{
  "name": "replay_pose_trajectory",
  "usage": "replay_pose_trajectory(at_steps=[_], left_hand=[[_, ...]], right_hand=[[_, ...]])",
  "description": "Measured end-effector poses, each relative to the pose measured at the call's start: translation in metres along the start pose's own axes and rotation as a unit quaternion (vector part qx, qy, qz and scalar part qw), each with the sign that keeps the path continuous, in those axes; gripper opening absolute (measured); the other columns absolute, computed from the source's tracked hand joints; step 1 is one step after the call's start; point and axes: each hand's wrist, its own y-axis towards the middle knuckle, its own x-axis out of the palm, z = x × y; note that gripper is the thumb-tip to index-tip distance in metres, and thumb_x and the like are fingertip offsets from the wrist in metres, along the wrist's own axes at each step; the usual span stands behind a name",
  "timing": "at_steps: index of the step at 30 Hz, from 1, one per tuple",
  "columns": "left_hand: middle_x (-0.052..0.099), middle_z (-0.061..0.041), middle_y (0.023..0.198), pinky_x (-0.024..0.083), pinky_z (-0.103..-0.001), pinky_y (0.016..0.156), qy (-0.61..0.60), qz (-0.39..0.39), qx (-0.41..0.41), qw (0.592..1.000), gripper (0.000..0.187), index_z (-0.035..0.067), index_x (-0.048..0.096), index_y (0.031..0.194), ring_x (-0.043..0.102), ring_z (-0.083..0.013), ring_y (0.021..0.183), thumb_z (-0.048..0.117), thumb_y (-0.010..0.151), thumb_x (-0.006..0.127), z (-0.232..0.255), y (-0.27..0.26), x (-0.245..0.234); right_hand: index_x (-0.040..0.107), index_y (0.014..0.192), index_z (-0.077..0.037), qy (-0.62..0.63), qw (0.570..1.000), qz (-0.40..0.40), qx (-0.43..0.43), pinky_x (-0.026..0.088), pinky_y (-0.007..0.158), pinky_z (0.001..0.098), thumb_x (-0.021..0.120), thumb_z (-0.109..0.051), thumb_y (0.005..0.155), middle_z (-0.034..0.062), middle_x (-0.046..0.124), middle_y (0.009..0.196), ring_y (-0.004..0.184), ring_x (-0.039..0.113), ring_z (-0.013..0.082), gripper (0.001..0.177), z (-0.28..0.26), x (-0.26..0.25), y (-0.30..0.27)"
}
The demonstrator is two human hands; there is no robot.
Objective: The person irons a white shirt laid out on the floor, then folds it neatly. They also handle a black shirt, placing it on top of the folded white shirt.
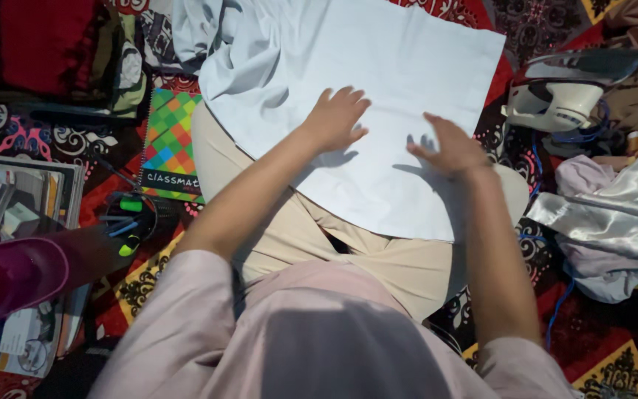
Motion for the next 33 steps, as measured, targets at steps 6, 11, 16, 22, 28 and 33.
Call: replay_pose_trajectory(at_steps=[6,11,16,22,28,33], left_hand=[[0.009,-0.018,0.171,0.012,-0.076,0.115,0.11,-0.234,-0.166,0.952,0.089,0.019,0.023,0.164,0.005,-0.0432,0.157,0.062,0.093,0.055,-0.033,-0.003,0.063],[0.007,-0.012,0.172,0.012,-0.078,0.113,0.104,-0.267,-0.17,0.943,0.085,0.026,0.023,0.163,0.005,-0.0416,0.157,0.059,0.091,0.056,-0.035,0.004,0.063],[0.01,-0.014,0.17,0.013,-0.076,0.114,0.116,-0.277,-0.16,0.94,0.086,0.024,0.024,0.162,0.008,-0.0422,0.155,0.057,0.09,0.059,-0.03,-0.003,0.06],[0.039,-0.02,0.158,0.023,-0.066,0.116,0.087,-0.151,-0.095,0.98,0.059,0.006,0.056,0.138,0.031,-0.0395,0.148,0.037,0.089,0.068,-0.014,-0.004,0.043],[0.059,-0.013,0.141,0.033,-0.062,0.111,-0.006,-0.099,-0.044,0.994,0.044,0.01,0.063,0.129,0.05,-0.0319,0.135,0.031,0.091,0.067,-0.01,0.002,0.051],[0.059,-0.01,0.141,0.037,-0.053,0.11,-0.085,-0.129,-0.044,0.987,0.065,0.016,0.059,0.138,0.051,-0.0297,0.134,0.027,0.076,0.073,0.004,-0.002,0.051]], right_hand=[[0.042,0.155,-0.023,-0.087,0.917,-0.273,0.276,0.04,0.112,0.0586,0.05,-0.083,0.081,0.0215,0.05,0.152,0.138,0.05,0.0417,0.096,0.024,0.048,0.013],[0.047,0.152,-0.016,-0.132,0.886,-0.338,0.289,0.033,0.115,0.0606,0.037,-0.084,0.088,0.0174,0.049,0.154,0.14,0.048,0.0391,0.093,0.021,0.043,0.023],[0.074,0.122,-0.004,-0.141,0.878,-0.362,0.281,0.043,0.112,0.053,0.031,-0.079,0.098,0.0189,0.069,0.137,0.128,0.066,0.0375,0.09,0.043,0.056,0.014],[0.05,0.129,0.007,0.205,0.804,0.546,0.114,0.047,0.102,0.0429,0.079,0.008,0.074,0.0181,0.056,0.124,0.115,0.06,0.0339,0.062,0.163,0.086,-0.03],[0.067,0.119,-0.001,0.46,0.68,0.498,0.28,0.056,0.09,0.0329,0.09,-0.005,0.077,0.008,0.073,0.115,0.098,0.069,0.0194,0.048,0.304,0.104,-0.02],[0.062,0.124,0.001,0.284,0.794,0.508,0.176,0.055,0.093,0.0372,0.09,-0.013,0.087,0.0128,0.071,0.12,0.109,0.069,0.0248,0.049,0.29,0.059,0.027]])
